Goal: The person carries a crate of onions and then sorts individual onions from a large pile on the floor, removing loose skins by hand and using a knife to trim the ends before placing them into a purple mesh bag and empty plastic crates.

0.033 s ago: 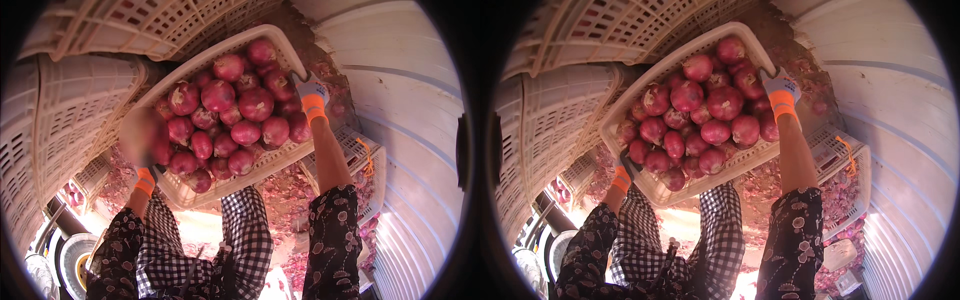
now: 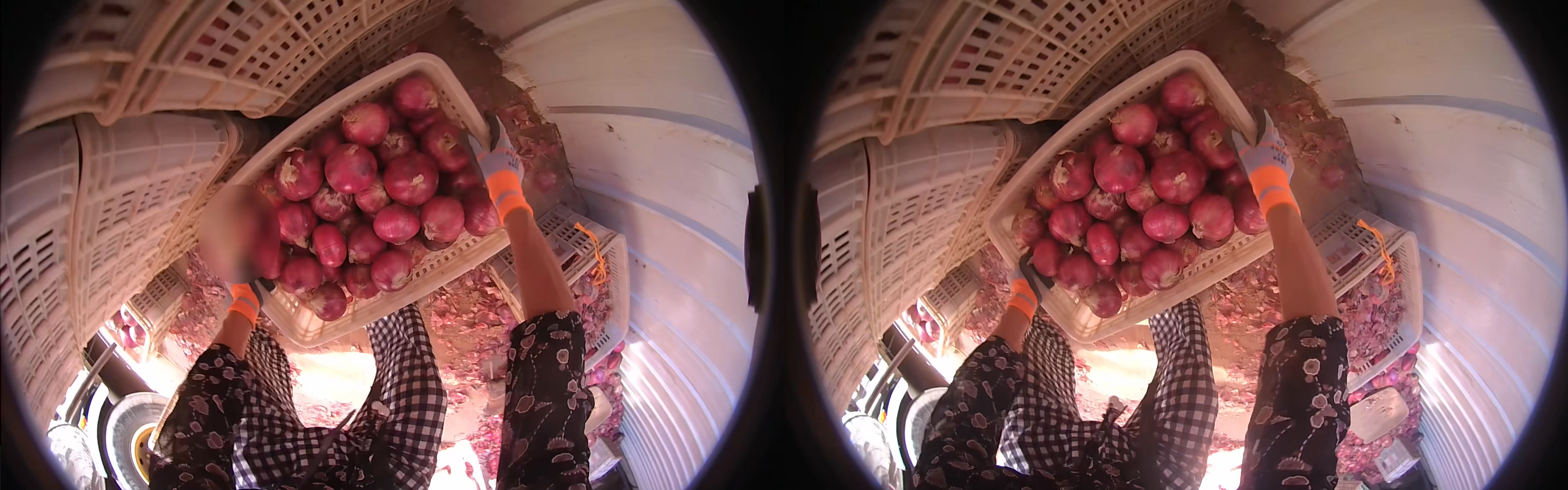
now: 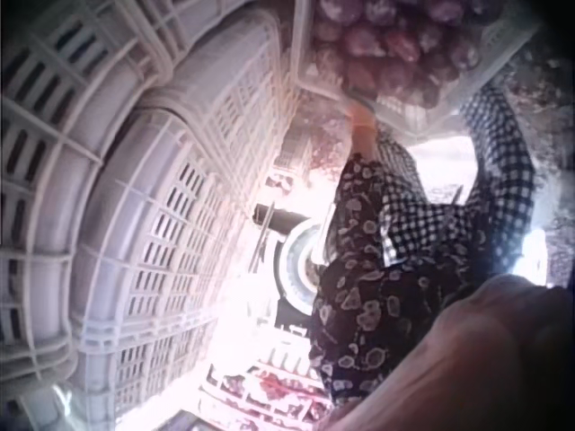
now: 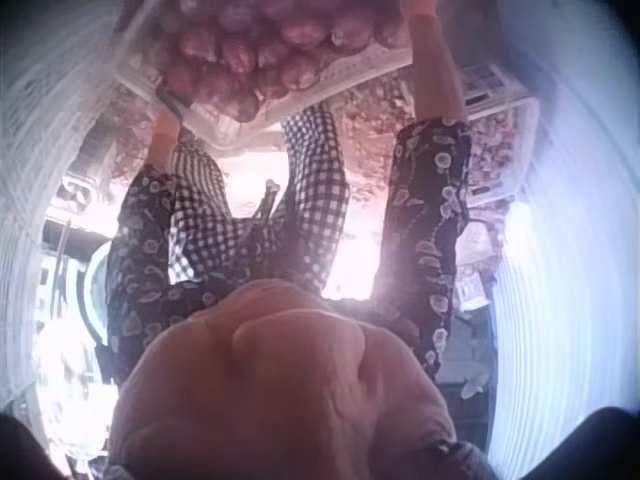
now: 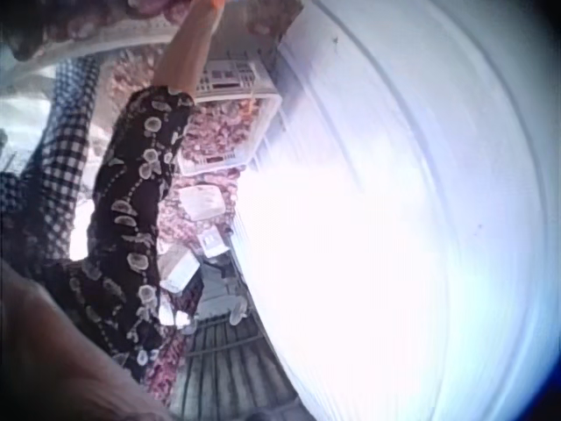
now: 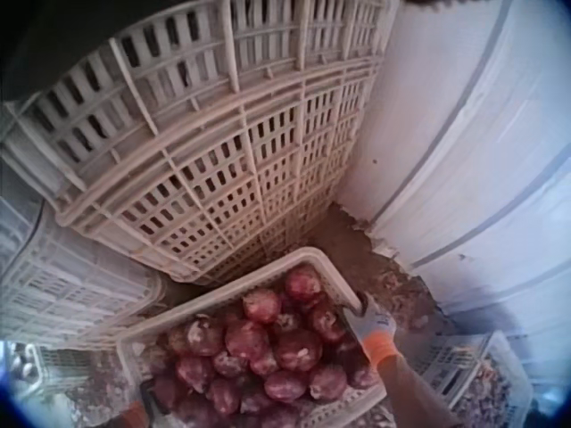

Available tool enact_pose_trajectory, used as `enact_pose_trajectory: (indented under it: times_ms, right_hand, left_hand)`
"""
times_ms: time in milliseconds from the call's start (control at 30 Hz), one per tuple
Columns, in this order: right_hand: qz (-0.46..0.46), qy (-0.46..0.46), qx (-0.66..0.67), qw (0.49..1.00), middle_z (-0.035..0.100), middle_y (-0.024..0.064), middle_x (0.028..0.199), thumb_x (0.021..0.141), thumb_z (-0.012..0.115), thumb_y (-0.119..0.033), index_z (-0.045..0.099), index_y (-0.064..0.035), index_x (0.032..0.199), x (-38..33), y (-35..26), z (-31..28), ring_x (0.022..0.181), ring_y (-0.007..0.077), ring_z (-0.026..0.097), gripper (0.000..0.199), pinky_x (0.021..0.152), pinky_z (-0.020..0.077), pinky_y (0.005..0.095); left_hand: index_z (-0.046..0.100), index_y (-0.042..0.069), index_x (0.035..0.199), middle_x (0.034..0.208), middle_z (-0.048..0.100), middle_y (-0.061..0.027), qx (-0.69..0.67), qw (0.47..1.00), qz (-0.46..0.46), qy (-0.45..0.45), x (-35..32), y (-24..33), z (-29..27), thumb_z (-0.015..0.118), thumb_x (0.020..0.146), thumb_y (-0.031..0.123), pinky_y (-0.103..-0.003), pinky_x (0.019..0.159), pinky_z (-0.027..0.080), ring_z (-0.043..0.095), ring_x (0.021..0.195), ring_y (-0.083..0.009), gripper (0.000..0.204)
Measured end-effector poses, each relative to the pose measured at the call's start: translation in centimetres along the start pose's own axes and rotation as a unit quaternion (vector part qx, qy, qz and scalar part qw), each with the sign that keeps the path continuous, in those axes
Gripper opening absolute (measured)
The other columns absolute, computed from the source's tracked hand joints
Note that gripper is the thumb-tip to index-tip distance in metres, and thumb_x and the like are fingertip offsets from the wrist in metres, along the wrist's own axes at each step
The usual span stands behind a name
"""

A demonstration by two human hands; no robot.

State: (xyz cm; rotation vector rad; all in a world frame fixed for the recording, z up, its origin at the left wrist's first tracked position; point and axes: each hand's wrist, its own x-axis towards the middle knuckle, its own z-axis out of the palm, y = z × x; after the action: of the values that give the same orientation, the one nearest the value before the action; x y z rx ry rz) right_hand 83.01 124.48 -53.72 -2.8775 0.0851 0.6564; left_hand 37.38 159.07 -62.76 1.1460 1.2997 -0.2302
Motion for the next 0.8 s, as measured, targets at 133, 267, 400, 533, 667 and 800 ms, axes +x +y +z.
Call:
enact_pose_trajectory:
  times_ms: [133,267,400,533,667,800]
  right_hand:
    - [-0.052,0.283,0.426,0.858,0.053,0.0174,0.123,0.087,0.060,-0.020,0.039,-0.0006,0.133,-9.6,5.3,2.2,0.113,0.0248,0.051,0.055,0.098,0.0378,0.0343]
    - [0.389,0.007,0.718,0.577,0.052,0.0049,0.123,0.089,0.048,-0.049,0.038,-0.0123,0.135,-21.4,9.6,13.9,0.110,0.0249,0.050,0.060,0.093,0.0420,0.0329]
    - [0.462,-0.106,0.805,0.358,0.045,0.0037,0.129,0.093,0.034,-0.053,0.036,-0.0160,0.135,-32.2,6.6,28.6,0.113,0.0240,0.045,0.056,0.100,0.0364,0.0425]
    - [0.236,-0.203,0.859,0.407,0.038,0.0099,0.134,0.097,0.035,-0.043,0.031,-0.0102,0.138,-35.5,11.5,36.1,0.116,0.0224,0.042,0.052,0.101,0.0361,0.0398]
    - [0.372,-0.185,0.823,0.388,0.045,0.0054,0.127,0.094,0.040,-0.046,0.039,-0.0155,0.132,-32.2,6.0,30.7,0.112,0.0227,0.046,0.049,0.096,0.0400,0.0405]
    - [0.422,-0.132,0.789,0.426,0.043,0.0064,0.129,0.094,0.043,-0.043,0.037,-0.0137,0.133,-27.4,4.0,24.2,0.113,0.0225,0.044,0.050,0.098,0.0388,0.0396]
  left_hand:
    - [0.051,0.008,0.113,0.101,0.059,-0.0030,0.011,0.999,0.016,0.041,-0.5,1.7,1.7,0.048,0.087,0.029,-0.035,0.079,0.048,0.055,0.091,-0.0168,0.033]
    - [0.052,0.009,0.109,0.097,0.059,-0.0024,-0.063,0.997,-0.029,0.038,-2.6,3.7,3.6,0.048,0.087,0.031,-0.034,0.075,0.047,0.055,0.087,-0.0169,0.031]
    - [0.052,0.010,0.104,0.093,0.059,-0.0018,-0.124,0.989,-0.077,0.030,-5.0,6.3,4.1,0.048,0.087,0.033,-0.033,0.070,0.045,0.054,0.082,-0.0169,0.029]
    - [0.052,0.011,0.100,0.089,0.058,-0.0012,-0.155,0.982,-0.110,0.021,-4.2,7.3,5.8,0.047,0.087,0.035,-0.032,0.066,0.044,0.053,0.077,-0.0169,0.027]
    - [0.053,0.012,0.095,0.084,0.058,-0.0006,-0.202,0.971,-0.126,0.023,-3.1,8.5,7.0,0.047,0.087,0.037,-0.031,0.062,0.043,0.053,0.073,-0.0169,0.026]
    - [0.053,0.013,0.091,0.080,0.057,0.0000,-0.254,0.950,-0.180,0.009,-0.7,11.3,11.3,0.047,0.087,0.039,-0.030,0.057,0.041,0.052,0.068,-0.0170,0.026]
